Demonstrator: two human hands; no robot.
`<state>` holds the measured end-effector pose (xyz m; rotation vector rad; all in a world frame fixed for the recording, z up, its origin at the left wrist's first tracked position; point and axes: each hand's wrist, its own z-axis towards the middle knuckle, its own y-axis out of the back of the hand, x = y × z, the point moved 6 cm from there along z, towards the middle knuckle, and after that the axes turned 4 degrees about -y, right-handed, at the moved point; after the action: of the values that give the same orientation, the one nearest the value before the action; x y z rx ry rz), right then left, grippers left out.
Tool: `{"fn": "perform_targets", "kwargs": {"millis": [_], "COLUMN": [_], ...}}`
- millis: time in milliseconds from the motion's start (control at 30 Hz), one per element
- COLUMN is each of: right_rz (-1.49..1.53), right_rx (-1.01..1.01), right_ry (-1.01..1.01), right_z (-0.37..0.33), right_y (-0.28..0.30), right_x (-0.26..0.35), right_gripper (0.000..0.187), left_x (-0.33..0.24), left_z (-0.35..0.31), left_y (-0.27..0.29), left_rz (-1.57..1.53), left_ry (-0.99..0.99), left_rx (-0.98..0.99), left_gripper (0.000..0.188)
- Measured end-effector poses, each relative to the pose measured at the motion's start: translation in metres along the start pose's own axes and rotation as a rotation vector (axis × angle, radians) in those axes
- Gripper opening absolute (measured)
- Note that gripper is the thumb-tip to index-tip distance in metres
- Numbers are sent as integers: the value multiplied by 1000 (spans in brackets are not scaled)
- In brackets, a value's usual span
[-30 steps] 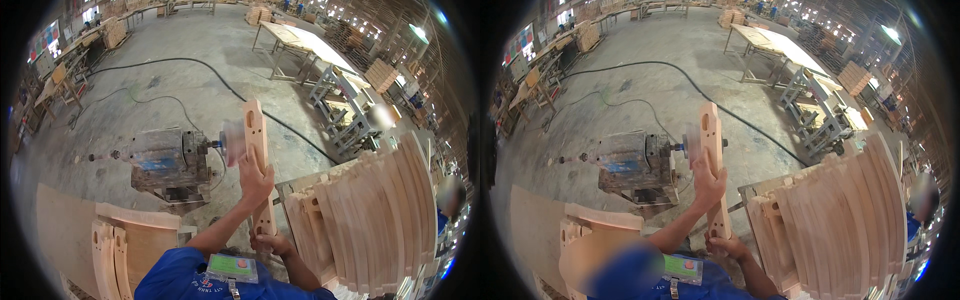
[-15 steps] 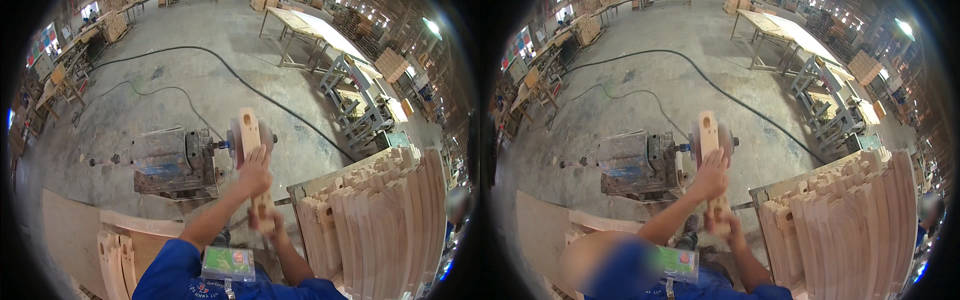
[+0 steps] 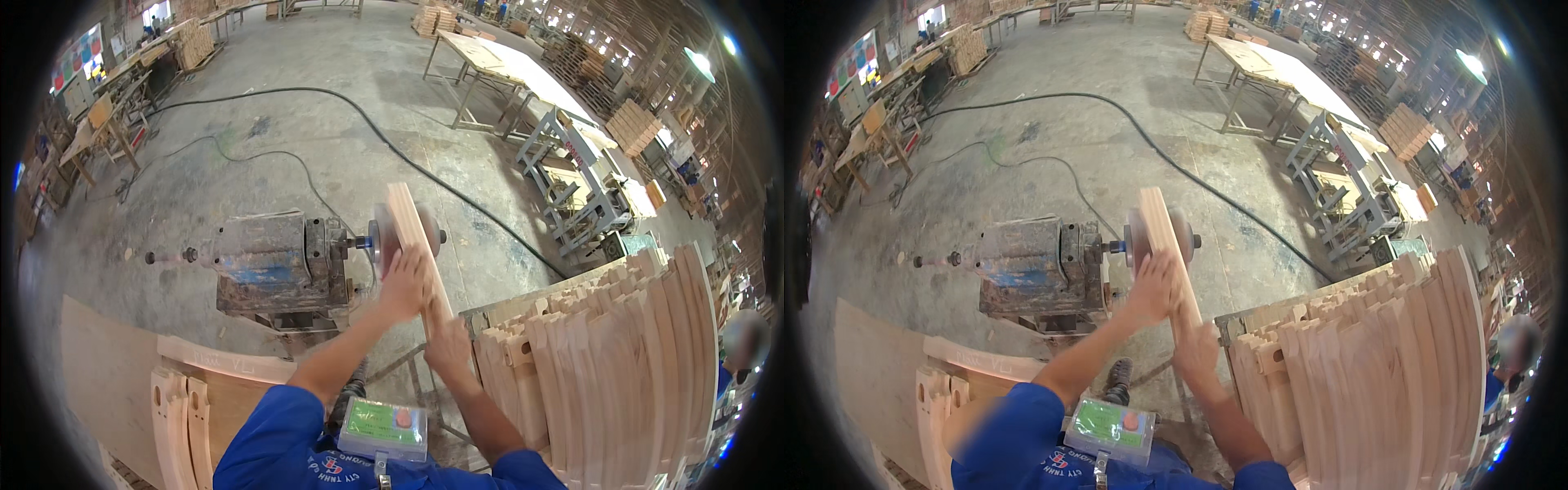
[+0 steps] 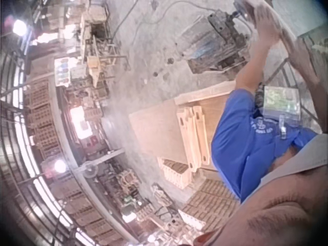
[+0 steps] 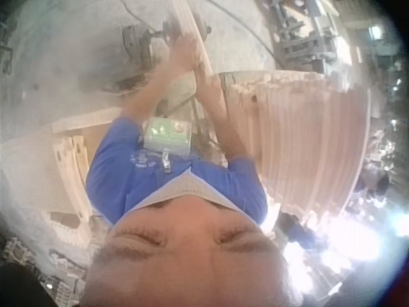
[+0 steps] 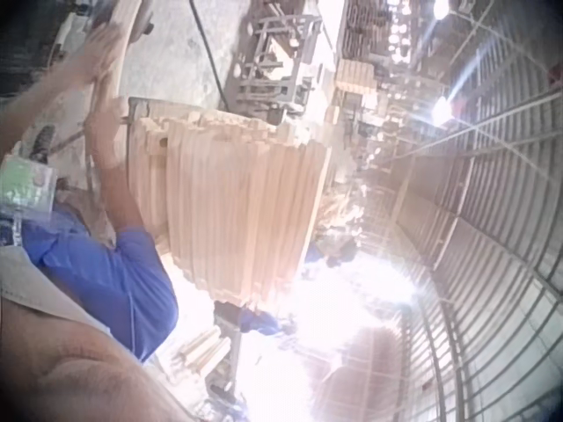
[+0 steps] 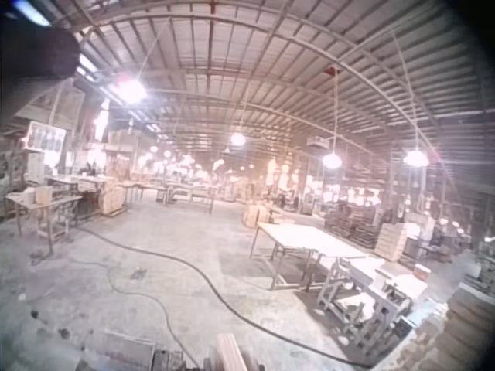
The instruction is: The person repeatedly picks up wooden chair parts and presses them against a rotating sanding drum to smooth the edges. After sanding each piece, the person places it on a nearby table or stack.
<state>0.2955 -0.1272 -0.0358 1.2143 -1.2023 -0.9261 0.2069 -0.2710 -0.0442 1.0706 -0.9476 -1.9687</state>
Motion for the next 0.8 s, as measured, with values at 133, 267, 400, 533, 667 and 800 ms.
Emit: {"fn": "perform_targets", "kwargs": {"millis": [133, 267, 400, 533, 667, 800], "right_rz": [-128, 724, 2314, 2455, 2464, 2117], "right_rx": [34, 136, 1113, 1004, 987, 812], "right_ry": [-13, 32, -56, -63, -359, -405], "right_z": [-124, -91, 19, 15, -156, -155], "right_y": [-29, -19, -41, -63, -99, -64], "right_x": [-46, -35, 1, 13, -35, -48], "right_gripper": [90, 72, 57, 65, 72, 66], "left_x": [-80, -77, -15, -10, -97, -106], "left_z": [-82, -59, 48, 39, -79, -87], "left_y": [-7, -3, 2, 0, -14, -1], "left_rz": [-311, -333, -202, -60, -224, -335], "left_ry": [-42, -82, -60, -76, -98, -75], "left_rx": [12, -94, -70, -47, 68, 24], "left_gripper": [64, 59, 57, 58, 64, 70]}}
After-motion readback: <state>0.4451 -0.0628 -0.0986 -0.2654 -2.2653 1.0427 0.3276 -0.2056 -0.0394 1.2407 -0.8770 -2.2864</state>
